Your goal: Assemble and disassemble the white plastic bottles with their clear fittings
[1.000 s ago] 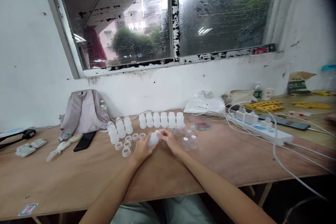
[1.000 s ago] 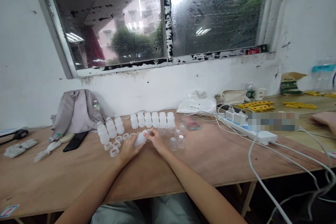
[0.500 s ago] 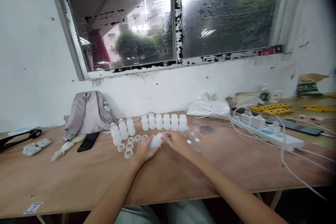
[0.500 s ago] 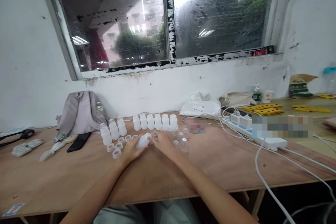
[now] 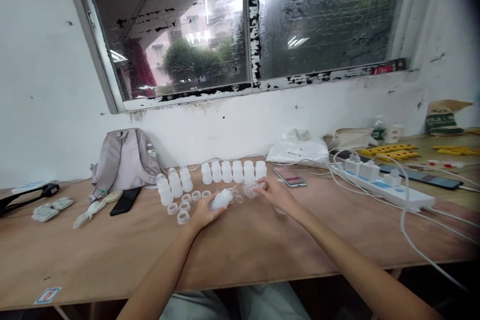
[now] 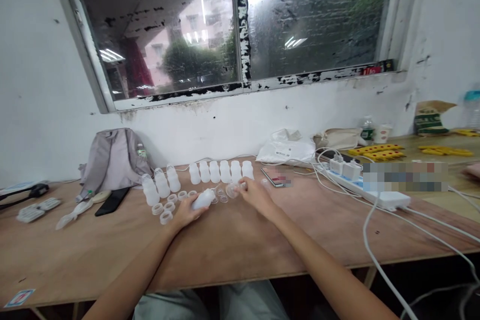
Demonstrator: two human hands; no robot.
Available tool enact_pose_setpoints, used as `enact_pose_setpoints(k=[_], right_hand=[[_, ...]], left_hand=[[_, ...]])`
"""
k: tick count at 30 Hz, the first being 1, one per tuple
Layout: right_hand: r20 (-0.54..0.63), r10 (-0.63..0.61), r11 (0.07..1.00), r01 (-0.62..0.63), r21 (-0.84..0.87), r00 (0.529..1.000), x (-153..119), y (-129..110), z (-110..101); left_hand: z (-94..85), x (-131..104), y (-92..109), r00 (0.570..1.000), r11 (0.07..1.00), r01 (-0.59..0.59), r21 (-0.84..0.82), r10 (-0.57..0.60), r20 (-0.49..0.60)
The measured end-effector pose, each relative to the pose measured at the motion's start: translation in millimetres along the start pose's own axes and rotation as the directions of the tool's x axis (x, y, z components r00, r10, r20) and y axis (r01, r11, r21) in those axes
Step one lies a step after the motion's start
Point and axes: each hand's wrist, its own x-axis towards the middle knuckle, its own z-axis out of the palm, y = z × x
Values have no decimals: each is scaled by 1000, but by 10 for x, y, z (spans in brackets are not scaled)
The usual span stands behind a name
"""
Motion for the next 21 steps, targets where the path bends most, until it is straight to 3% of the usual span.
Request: enact_pose_setpoints(k=[3, 7, 11, 21], right_hand=[[-41, 13, 948, 1, 318, 999, 92, -82, 57], [133, 23, 817, -96, 569, 991, 178, -88, 233], [205, -40, 785, -96, 612, 978, 192, -99, 349], [198, -74, 793, -62, 606, 977, 183, -163, 389]], left_hand=[[7, -3, -1, 1000, 1000, -22, -4, 22, 18], [8, 1, 2, 997, 997, -74, -5, 74, 34], [0, 0, 17, 994, 996, -94, -4, 95, 50], [-10, -8, 55, 993, 995, -95, -1, 95, 71]])
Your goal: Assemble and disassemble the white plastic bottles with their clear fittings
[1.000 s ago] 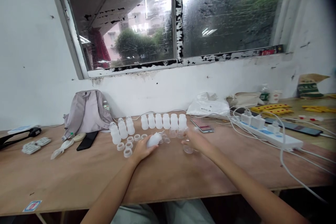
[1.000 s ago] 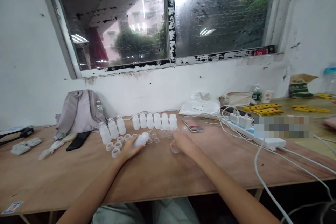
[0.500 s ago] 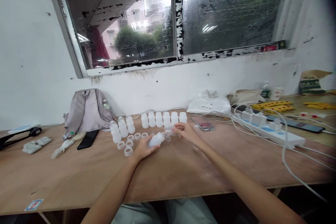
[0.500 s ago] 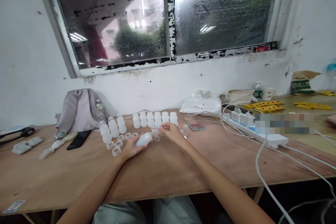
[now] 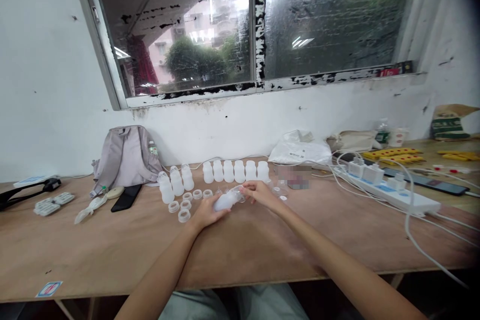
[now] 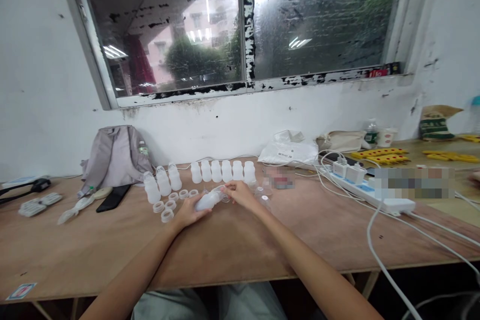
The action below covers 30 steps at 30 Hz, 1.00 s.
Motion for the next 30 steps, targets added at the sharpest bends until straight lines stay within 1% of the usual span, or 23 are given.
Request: enact_pose_setpoints(k=[4, 8, 13, 18, 20, 23, 26, 30], right_hand=[[3, -7, 1000, 7, -7, 1000, 12, 34, 30], [4, -10, 999, 10, -42, 1000, 36, 93, 70], [23, -22, 995, 24, -94, 999, 143, 156, 95], [34, -10, 996, 13, -88, 999, 208, 73, 130], [27, 2, 998, -1, -57, 1000, 197, 32, 154], [18, 4, 1000, -5, 8, 1000, 169, 0, 172], [-6, -33, 999, 33, -8, 999, 173, -40, 151], [-93, -157, 970, 136, -201, 983, 233, -215, 133]], left_hand=[[3, -5, 12, 1000, 1000, 11, -2, -11, 5], [37, -3, -8, 999, 1000, 26, 8, -25, -27], [85, 9, -49, 997, 998, 52, 28, -50, -51], [116, 4, -89, 992, 994, 99, 55, -94, -84], [128, -3, -102, 989, 992, 112, 57, -106, -103], [143, -8, -100, 988, 991, 124, 55, -117, -103], [168, 8, -49, 989, 992, 126, 9, -125, -85], [223, 32, 73, 998, 985, 50, -163, -53, -14]])
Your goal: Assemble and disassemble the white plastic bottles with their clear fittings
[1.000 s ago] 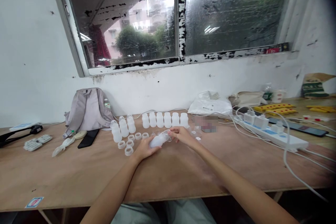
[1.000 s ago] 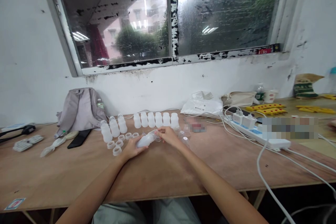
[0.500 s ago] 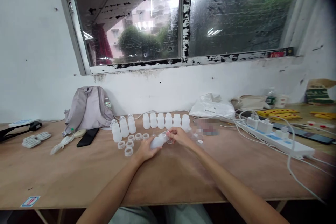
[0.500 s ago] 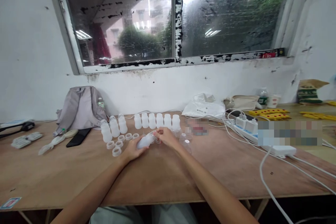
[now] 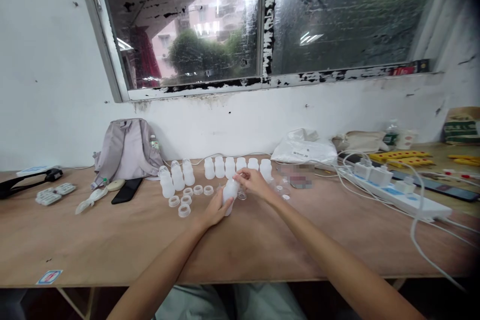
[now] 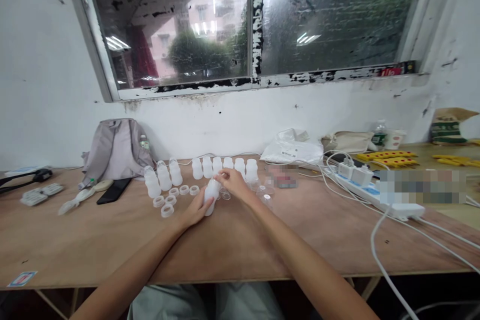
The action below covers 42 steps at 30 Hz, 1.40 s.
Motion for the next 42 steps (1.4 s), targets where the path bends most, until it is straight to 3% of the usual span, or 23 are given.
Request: enact_pose_setpoints(k=[4, 8, 15, 23, 27, 30, 36, 39, 42], right_hand=[[47, -111, 991, 115, -68, 993, 29, -221, 42], [98, -173, 982, 179, -62, 980, -39, -288, 94], [24, -145, 983, 142, 114, 989, -150, -147, 126], [-66, -140, 975, 149, 164, 988, -316, 10, 316], [-44, -143, 981, 148, 124, 989, -380, 151, 358], [-32, -143, 986, 145, 82, 989, -404, 209, 361], [-68, -170, 982, 164, -93, 983, -402, 248, 408], [-59, -184, 970, 172, -171, 981, -383, 299, 436], [-75, -152, 970, 134, -203, 985, -356, 357, 428]], left_hand=[[14, -18, 53, 999, 995, 32, -95, -28, 44], [-82, -12, 60, 999, 992, -15, -121, 20, 46], [-362, 86, 324, 979, 990, -139, -13, 135, -151], [-588, 262, 442, 985, 982, -98, 160, 119, -124], [-699, 371, 437, 990, 967, -107, 231, 125, -62], [-892, 514, 384, 982, 933, -105, 345, 151, -111], [-1347, 932, 122, 971, 803, 74, 592, 77, -227], [-1413, 1073, -45, 968, 718, 184, 671, -14, -250], [-1353, 1125, -231, 953, 656, 271, 704, -77, -294]])
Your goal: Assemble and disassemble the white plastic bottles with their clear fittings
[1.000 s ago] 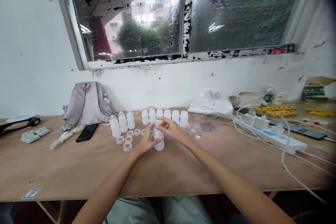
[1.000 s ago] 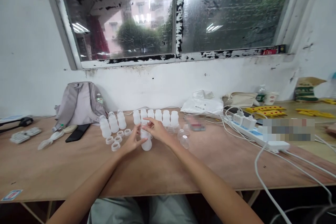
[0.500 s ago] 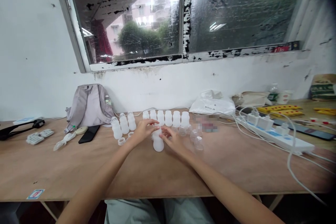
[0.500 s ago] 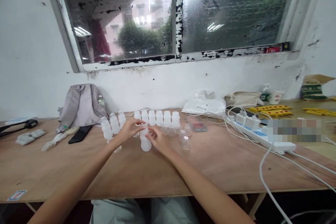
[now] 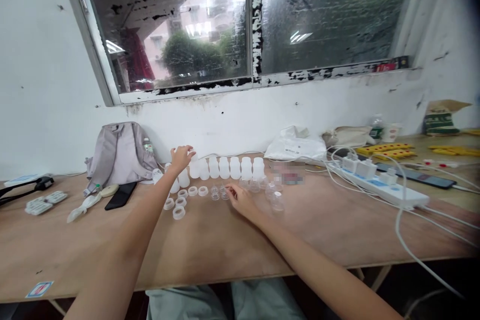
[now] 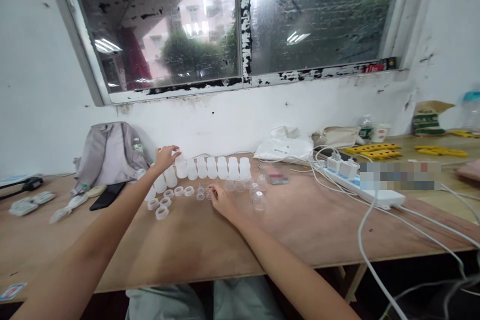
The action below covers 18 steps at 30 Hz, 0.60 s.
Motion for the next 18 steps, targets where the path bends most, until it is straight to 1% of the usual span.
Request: enact_pose_setpoints(k=[5, 8, 10, 12, 14, 16, 18], right_hand=[[-13, 75, 997, -76, -29, 997, 39, 80, -28], [-12, 102, 993, -102, -59, 995, 58, 120, -17], [-6, 138, 986, -138, -95, 990, 67, 155, 2], [-18, 182, 974, -183, -135, 983, 73, 196, 19], [-39, 216, 961, -220, -166, 976, 76, 233, 32], [-32, 236, 953, -237, -188, 971, 75, 260, 41], [0, 258, 944, -252, -214, 966, 71, 276, 54]], left_hand=[[321, -76, -57, 999, 998, 42, 53, -43, 15], [415, -119, -75, 999, 995, 50, 87, -51, 9], [421, -124, -78, 999, 993, 48, 104, -49, 7], [387, -120, -67, 999, 992, 42, 118, -42, 1], [329, -137, -33, 998, 991, 27, 128, -20, -53], [275, -212, 23, 992, 992, 2, 124, 13, -123], [258, -372, 99, 989, 994, -7, 113, 23, -149]])
